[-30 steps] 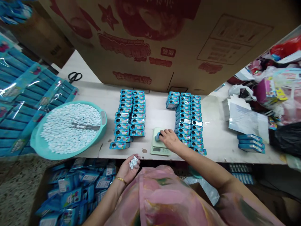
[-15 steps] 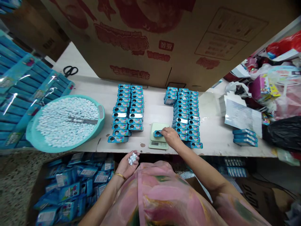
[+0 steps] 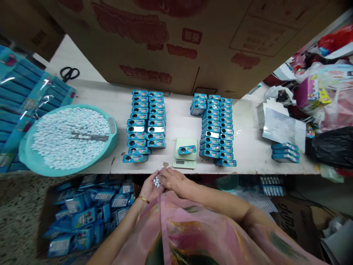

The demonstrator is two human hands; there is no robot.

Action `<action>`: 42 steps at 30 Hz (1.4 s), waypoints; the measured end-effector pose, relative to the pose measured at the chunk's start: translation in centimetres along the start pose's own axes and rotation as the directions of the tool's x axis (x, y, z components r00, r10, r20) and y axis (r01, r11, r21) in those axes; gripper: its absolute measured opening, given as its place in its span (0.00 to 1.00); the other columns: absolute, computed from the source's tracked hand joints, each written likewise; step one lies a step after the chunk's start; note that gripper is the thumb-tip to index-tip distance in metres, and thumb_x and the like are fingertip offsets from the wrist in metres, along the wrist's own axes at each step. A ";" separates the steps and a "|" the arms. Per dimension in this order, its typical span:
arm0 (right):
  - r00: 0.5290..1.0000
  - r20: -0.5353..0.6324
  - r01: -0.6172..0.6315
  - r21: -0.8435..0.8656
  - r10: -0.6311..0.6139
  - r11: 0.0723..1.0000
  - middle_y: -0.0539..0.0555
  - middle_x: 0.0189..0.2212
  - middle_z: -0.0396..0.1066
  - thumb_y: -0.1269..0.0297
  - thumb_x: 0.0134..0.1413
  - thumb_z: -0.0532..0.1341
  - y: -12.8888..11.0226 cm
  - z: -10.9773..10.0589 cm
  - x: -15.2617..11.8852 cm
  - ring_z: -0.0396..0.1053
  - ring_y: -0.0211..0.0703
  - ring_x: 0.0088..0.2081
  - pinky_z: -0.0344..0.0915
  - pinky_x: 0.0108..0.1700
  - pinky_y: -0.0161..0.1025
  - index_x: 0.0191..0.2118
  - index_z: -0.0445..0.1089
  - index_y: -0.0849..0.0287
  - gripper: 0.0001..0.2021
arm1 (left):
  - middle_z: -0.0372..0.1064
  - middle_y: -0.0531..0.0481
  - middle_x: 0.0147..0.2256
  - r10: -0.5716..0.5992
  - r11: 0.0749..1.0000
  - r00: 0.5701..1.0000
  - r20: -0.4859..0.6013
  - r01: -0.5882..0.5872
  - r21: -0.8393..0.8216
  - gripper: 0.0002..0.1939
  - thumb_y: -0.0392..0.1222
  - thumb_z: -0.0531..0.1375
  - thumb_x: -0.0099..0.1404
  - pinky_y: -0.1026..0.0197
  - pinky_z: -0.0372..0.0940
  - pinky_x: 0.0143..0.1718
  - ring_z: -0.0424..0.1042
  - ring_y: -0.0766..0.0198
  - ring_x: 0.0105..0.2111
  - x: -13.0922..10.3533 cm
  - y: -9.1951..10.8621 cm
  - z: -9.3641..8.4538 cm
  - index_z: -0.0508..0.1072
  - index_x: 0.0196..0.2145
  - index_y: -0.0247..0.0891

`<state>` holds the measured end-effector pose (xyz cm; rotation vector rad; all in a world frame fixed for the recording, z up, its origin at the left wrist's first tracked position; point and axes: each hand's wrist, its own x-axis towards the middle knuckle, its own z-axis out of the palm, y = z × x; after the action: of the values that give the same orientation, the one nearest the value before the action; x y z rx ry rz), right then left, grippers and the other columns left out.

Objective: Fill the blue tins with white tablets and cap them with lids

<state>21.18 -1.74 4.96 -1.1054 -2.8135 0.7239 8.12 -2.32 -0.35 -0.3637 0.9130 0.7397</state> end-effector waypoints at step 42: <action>0.779 -0.510 -0.375 0.088 0.365 0.923 0.57 0.36 0.67 0.72 0.55 0.49 10.5 -0.2 -2.1 0.61 0.42 0.39 0.61 0.42 0.39 0.40 0.68 0.61 0.13 | 0.72 0.40 0.34 0.090 0.996 0.995 -0.038 -0.090 -0.002 0.09 0.30 0.50 0.57 0.59 0.68 0.37 0.69 0.57 0.39 1.1 0.5 2.1 0.69 0.33 0.29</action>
<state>29.44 3.69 0.82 -1.6003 -2.1728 0.3313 9.35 -0.32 -0.03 -0.3433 0.9689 0.8193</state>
